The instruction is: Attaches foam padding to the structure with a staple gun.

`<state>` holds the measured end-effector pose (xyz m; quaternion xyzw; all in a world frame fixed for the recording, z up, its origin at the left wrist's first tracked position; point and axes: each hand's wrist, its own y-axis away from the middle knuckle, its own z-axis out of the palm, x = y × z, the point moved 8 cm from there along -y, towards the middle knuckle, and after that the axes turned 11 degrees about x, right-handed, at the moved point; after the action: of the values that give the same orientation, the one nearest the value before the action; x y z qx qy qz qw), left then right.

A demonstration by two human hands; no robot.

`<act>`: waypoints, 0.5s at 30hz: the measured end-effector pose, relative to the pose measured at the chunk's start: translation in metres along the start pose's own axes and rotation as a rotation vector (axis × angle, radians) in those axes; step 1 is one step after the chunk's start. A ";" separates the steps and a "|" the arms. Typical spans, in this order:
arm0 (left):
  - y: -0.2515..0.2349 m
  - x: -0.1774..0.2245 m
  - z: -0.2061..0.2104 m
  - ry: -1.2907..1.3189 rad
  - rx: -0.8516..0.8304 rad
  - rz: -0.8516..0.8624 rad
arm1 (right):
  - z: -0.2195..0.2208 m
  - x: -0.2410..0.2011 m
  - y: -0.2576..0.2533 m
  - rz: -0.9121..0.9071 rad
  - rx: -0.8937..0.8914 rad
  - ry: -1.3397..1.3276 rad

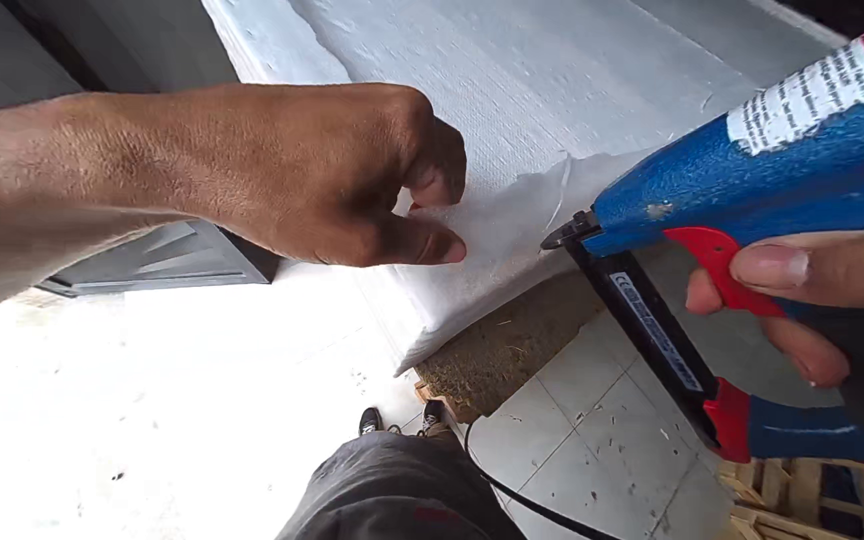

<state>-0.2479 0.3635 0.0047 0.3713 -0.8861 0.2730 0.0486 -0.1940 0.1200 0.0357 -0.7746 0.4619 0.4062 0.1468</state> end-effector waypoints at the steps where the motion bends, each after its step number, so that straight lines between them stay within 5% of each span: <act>1: 0.003 -0.003 -0.001 0.019 0.021 -0.005 | 0.007 -0.004 0.000 0.019 -0.004 0.027; 15: 0.008 -0.037 0.015 0.372 -0.037 -0.128 | 0.047 -0.036 0.020 0.146 -0.021 -0.018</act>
<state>-0.2253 0.3839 -0.0224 0.3692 -0.8412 0.3170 0.2358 -0.2431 0.1594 0.0371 -0.7368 0.5115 0.4274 0.1130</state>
